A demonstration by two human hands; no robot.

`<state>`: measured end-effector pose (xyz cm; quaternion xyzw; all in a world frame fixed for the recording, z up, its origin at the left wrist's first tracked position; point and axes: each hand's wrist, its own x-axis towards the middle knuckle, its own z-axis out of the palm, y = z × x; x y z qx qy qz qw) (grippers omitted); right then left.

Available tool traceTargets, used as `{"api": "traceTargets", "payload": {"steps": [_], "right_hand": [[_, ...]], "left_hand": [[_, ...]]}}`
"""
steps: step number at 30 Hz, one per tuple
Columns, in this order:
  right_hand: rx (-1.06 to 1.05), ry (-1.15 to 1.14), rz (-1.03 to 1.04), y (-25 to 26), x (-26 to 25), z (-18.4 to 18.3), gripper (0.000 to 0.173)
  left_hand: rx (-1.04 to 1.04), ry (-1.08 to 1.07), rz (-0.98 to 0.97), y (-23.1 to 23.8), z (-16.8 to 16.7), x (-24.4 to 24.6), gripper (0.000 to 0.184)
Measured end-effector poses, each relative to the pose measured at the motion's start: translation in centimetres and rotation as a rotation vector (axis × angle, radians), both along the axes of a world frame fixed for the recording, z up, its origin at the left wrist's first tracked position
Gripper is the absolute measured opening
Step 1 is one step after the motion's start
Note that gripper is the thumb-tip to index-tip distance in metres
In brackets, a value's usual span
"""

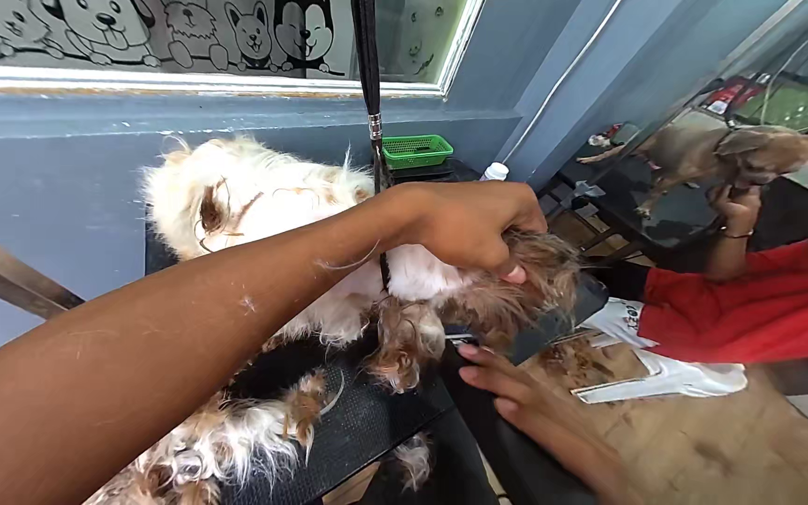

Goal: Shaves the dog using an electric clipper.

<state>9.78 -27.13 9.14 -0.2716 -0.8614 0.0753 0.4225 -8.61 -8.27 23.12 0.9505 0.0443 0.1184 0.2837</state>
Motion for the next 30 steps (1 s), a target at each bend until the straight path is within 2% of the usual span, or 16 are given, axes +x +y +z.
{"api": "traceTargets", "payload": {"steps": [3,6,9,11,14,16,19,21,23,25,28,30], "right_hand": [[0.101,0.244,-0.003,-0.7,-1.0,1.9,0.057],[0.230,0.264,-0.105,-0.4,-2.1,4.6,0.059],[0.264,0.308,-0.078,1.7,-3.0,3.8,0.060],[0.217,0.278,-0.035,3.3,-2.7,1.2,0.059],[0.082,0.117,-0.045,3.6,-1.5,-2.8,0.039],[0.048,-0.018,-0.034,3.0,-0.7,-3.7,0.027],[0.110,-0.048,0.021,1.5,-0.7,-2.5,0.025],[0.180,-0.018,0.031,0.8,-1.3,-0.5,0.031],[0.240,-0.007,-0.011,1.2,-2.0,0.7,0.033],[0.277,-0.009,-0.030,3.0,-2.1,0.1,0.028],[0.135,-0.049,0.014,4.2,-1.4,-2.6,0.023],[-0.116,0.052,0.098,2.9,-0.6,-5.0,0.033]], "left_hand": [[-0.006,0.013,0.020,0.2,-0.1,-0.1,0.009],[0.004,0.025,0.032,0.3,-0.1,0.0,0.010],[-0.013,0.007,0.021,0.2,-0.1,0.0,0.010],[-0.066,-0.017,0.010,0.2,-0.2,-0.3,0.007],[-0.160,-0.063,-0.002,-0.1,-0.3,-0.9,0.005],[-0.211,-0.087,-0.005,-0.1,-0.5,-1.3,0.006],[-0.243,-0.099,0.005,0.0,-0.5,-1.7,0.008],[-0.251,-0.088,0.016,-0.1,-0.5,-1.7,0.007],[-0.265,-0.084,0.016,-0.2,-0.5,-1.7,0.006],[-0.276,-0.084,0.015,-0.2,-0.4,-1.8,0.005],[-0.274,-0.102,0.015,-0.4,-0.5,-2.4,0.005],[-0.242,-0.131,0.014,-1.0,-0.9,-3.5,0.008]]}}
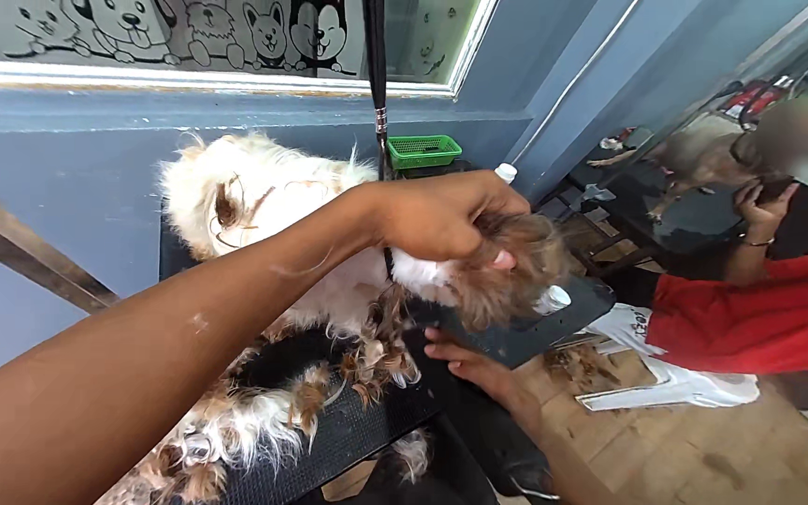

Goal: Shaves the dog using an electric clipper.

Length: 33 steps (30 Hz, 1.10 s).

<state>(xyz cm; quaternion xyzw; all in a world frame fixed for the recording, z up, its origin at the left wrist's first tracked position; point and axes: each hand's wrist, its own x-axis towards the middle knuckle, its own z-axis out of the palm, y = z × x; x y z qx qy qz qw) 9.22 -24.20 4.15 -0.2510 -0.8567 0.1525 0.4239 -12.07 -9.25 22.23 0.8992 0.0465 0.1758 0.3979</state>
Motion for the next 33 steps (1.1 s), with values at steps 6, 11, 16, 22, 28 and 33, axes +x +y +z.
{"api": "traceTargets", "payload": {"steps": [6,11,16,22,28,33], "right_hand": [[-0.446,0.481,-0.019,-6.9,1.7,-1.4,0.067],[-0.610,0.877,-0.262,-9.6,4.6,0.6,0.056],[-0.759,1.214,-0.340,-9.0,6.0,5.6,0.036],[-0.650,1.204,-0.220,-5.6,6.4,9.9,0.050],[-0.431,0.847,-0.106,-2.2,3.9,15.4,0.058],[-0.110,0.335,-0.083,1.9,-0.1,19.8,0.076]], "left_hand": [[0.423,-0.021,0.350,-7.3,-4.7,-3.8,0.034],[-0.230,-0.749,0.755,-13.9,-13.3,-2.7,0.026],[-1.037,-0.819,1.098,-15.6,-14.9,0.5,0.041],[-1.414,-0.784,1.084,-13.5,-11.1,3.0,0.046],[-1.480,-0.830,1.064,-12.8,-10.5,3.8,0.026],[-1.451,-0.981,1.081,-13.9,-11.4,4.6,0.024]]}}
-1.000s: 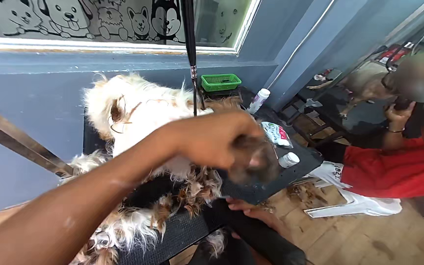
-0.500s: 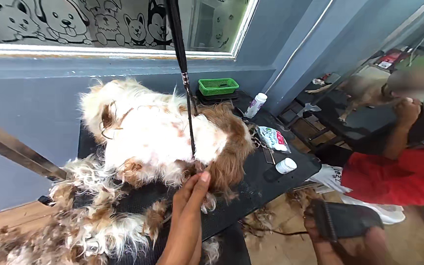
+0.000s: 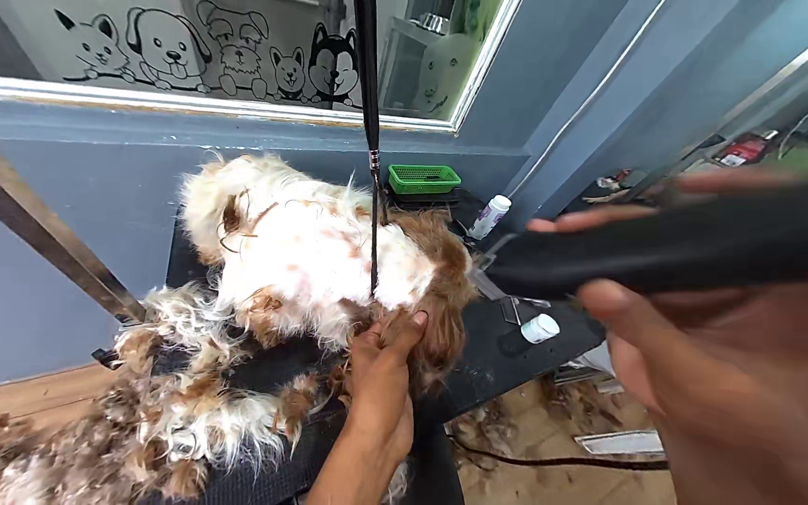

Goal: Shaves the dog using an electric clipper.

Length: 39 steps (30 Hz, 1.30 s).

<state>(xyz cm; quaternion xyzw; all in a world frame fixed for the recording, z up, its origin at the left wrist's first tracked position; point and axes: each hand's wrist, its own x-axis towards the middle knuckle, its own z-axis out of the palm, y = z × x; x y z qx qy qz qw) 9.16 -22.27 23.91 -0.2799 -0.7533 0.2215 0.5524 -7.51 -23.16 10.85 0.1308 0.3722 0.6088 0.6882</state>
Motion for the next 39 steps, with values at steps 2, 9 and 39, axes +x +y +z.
{"api": "traceTargets", "payload": {"steps": [2,9,39], "right_hand": [[0.055,-0.184,-0.018,1.4,-1.8,0.7,0.077],[-0.072,-0.669,-0.237,4.1,-6.0,-0.4,0.080],[-0.279,0.087,0.112,-1.0,0.6,-1.5,0.067]], "left_hand": [[0.009,-0.048,0.034,-0.3,-0.4,0.3,0.025],[0.021,-0.213,0.118,-1.6,-2.1,0.6,0.023],[-0.061,-0.091,-0.009,-2.1,-1.2,0.3,0.029]]}}
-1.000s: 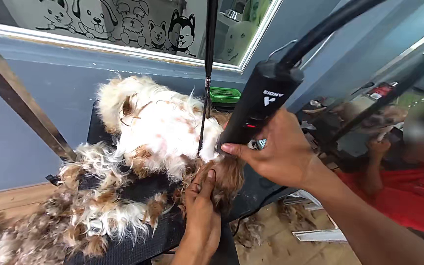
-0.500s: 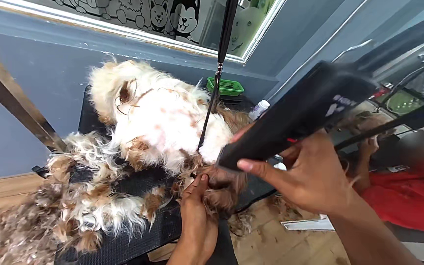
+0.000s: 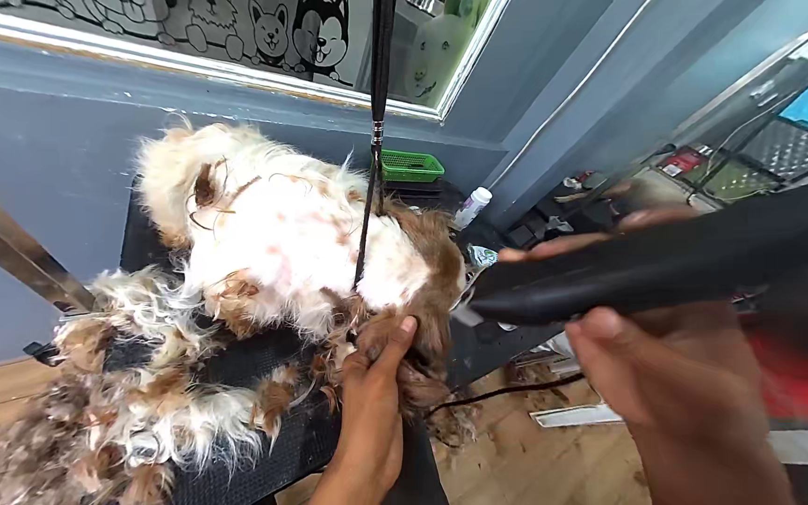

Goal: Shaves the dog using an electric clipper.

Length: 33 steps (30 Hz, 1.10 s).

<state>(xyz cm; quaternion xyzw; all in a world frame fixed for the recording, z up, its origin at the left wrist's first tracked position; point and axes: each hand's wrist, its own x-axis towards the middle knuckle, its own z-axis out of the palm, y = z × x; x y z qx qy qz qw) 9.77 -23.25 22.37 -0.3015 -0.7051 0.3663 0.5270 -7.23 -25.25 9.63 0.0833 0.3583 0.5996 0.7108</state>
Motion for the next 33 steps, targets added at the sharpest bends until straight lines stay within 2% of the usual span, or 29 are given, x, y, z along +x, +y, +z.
{"api": "traceTargets", "payload": {"steps": [3,8,11,15,17,22,25,27,30,33], "right_hand": [[0.136,-0.004,-0.048,0.6,0.7,1.6,0.072],[0.359,-0.448,0.005,1.8,-1.1,2.7,0.070],[0.348,-0.559,0.151,3.2,-2.9,2.2,0.063],[0.318,-0.877,0.179,4.2,-3.7,1.7,0.046],[0.260,-0.938,0.208,3.8,-3.5,1.5,0.044],[0.122,-0.852,0.267,2.2,-0.9,-1.3,0.042],[0.062,-0.715,0.264,1.6,0.7,-1.2,0.049],[0.087,-0.579,0.188,1.2,0.5,-0.4,0.051],[0.263,-0.480,0.057,1.1,-1.3,0.3,0.058],[0.352,-0.445,0.084,1.4,-3.2,-0.9,0.060]], "left_hand": [[0.023,0.080,0.068,0.5,0.0,-0.7,0.026],[0.068,0.113,0.073,0.7,-0.1,-1.6,0.022],[0.106,0.121,0.077,0.6,-0.5,-1.6,0.023],[0.120,0.099,0.089,0.4,-0.6,-2.0,0.024],[0.120,0.117,0.083,0.3,-0.7,-2.3,0.024],[0.095,0.165,0.080,0.2,-0.6,-2.7,0.024],[0.124,0.179,0.084,0.2,-0.7,-3.1,0.023],[0.130,0.187,0.079,0.1,-0.8,-3.2,0.023],[0.153,0.188,0.072,0.0,-0.9,-3.3,0.023],[0.174,0.208,0.073,-0.1,-1.1,-3.3,0.022]]}}
